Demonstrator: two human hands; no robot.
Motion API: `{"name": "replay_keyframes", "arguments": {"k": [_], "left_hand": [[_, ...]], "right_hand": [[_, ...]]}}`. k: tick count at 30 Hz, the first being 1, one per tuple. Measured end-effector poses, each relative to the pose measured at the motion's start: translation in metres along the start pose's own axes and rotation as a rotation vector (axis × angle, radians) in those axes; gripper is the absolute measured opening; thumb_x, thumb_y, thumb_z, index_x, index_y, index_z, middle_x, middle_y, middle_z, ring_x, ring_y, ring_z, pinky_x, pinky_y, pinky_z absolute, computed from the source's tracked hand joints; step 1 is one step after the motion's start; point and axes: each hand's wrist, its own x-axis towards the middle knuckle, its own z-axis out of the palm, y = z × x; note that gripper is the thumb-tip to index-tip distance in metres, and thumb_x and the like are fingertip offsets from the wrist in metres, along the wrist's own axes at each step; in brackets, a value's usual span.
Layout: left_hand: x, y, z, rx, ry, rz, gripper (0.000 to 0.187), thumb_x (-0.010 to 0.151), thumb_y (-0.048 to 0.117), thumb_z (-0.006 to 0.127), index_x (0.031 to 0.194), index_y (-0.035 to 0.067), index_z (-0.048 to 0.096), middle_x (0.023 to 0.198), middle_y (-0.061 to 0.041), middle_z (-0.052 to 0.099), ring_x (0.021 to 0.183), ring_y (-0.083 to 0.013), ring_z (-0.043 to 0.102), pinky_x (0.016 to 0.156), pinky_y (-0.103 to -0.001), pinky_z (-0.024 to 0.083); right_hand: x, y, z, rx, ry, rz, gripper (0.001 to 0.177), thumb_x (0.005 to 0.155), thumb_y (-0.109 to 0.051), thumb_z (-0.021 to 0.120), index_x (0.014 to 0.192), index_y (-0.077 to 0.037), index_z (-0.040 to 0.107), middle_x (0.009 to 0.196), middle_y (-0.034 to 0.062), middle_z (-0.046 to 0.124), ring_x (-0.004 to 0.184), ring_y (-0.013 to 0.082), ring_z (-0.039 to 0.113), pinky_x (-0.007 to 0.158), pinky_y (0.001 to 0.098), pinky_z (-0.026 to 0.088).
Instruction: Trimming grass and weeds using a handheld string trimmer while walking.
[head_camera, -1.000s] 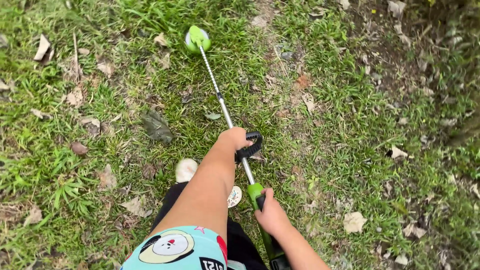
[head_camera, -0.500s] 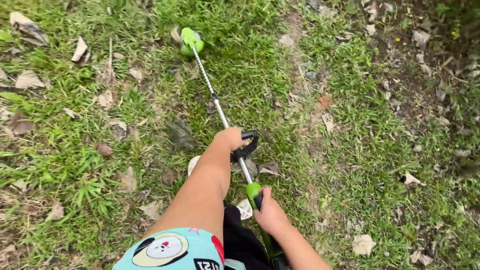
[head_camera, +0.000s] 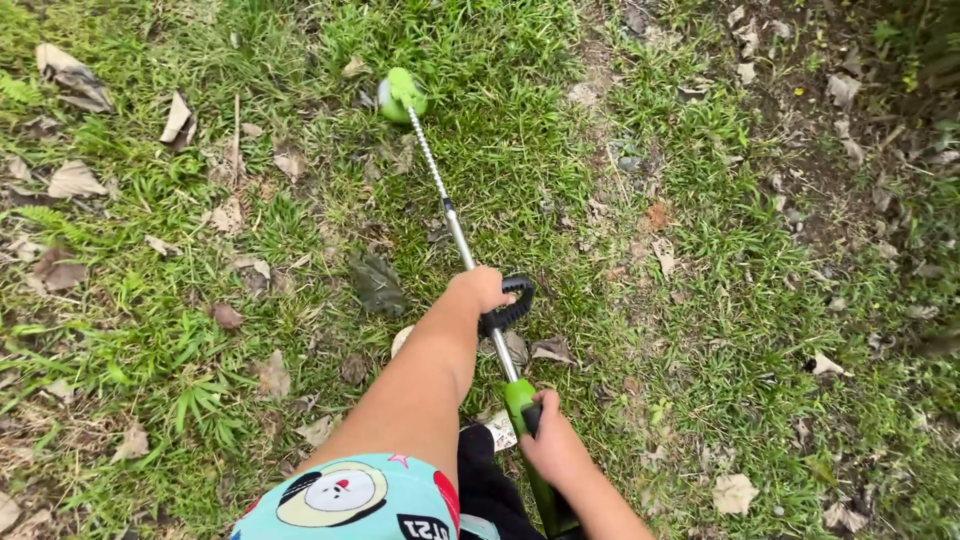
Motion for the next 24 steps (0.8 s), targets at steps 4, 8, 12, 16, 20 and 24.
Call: {"name": "replay_keyframes", "arguments": {"k": [4,8,12,16,20,24], "left_hand": [[0.001,0.023,0.0,0.007,-0.016,0.006,0.036,0.103,0.042,0.058,0.115,0.009,0.064,0.105,-0.008,0.067,0.089,-0.0208,0.067,0.077,-0.033,0.06],[0.015,0.042,0.005,0.078,-0.029,0.043,0.038,0.101,0.047,0.058,0.114,0.011,0.064,0.107,-0.007,0.069,0.09,-0.0206,0.067,0.075,-0.034,0.059],[0.014,0.059,0.01,0.123,-0.048,0.103,0.039,0.102,0.047,0.058,0.115,0.011,0.065,0.105,-0.007,0.069,0.087,-0.0191,0.067,0.073,-0.031,0.059],[0.007,0.066,0.02,0.112,-0.055,0.126,0.035,0.102,0.045,0.058,0.112,0.012,0.064,0.101,-0.005,0.067,0.086,-0.0192,0.066,0.076,-0.033,0.059],[0.0,0.065,0.026,0.061,-0.054,0.066,0.033,0.102,0.041,0.06,0.11,0.011,0.065,0.101,-0.006,0.068,0.078,-0.0151,0.065,0.065,-0.026,0.058],[0.016,0.048,0.036,0.125,-0.026,0.083,0.044,0.102,0.051,0.055,0.107,0.009,0.067,0.102,-0.006,0.07,0.086,-0.0228,0.068,0.074,-0.036,0.058]], "right_hand": [[-0.003,0.007,0.001,0.012,0.036,0.033,0.055,0.089,-0.009,0.063,0.135,-0.016,0.034,0.118,0.0153,0.069,0.086,0.0229,0.074,0.07,0.0345,0.065],[0.002,0.026,0.01,0.093,0.084,0.057,0.055,0.087,-0.009,0.062,0.133,-0.018,0.033,0.118,0.0193,0.068,0.088,0.0289,0.074,0.074,0.0403,0.063],[-0.009,0.029,0.006,0.123,0.095,0.093,0.053,0.087,-0.008,0.063,0.131,-0.017,0.034,0.121,0.018,0.065,0.084,0.0249,0.073,0.069,0.0364,0.063],[-0.02,0.031,0.004,0.144,0.08,0.114,0.056,0.088,-0.007,0.063,0.134,-0.016,0.033,0.124,0.017,0.065,0.09,0.0262,0.074,0.075,0.0378,0.065],[-0.023,0.034,0.005,0.132,0.053,0.117,0.052,0.09,-0.007,0.063,0.133,-0.016,0.034,0.121,0.0185,0.065,0.086,0.0235,0.074,0.072,0.0336,0.066],[-0.022,0.035,0.007,0.082,0.02,0.111,0.053,0.091,-0.008,0.062,0.135,-0.018,0.034,0.118,0.0184,0.068,0.073,0.02,0.071,0.06,0.0299,0.062]]}}
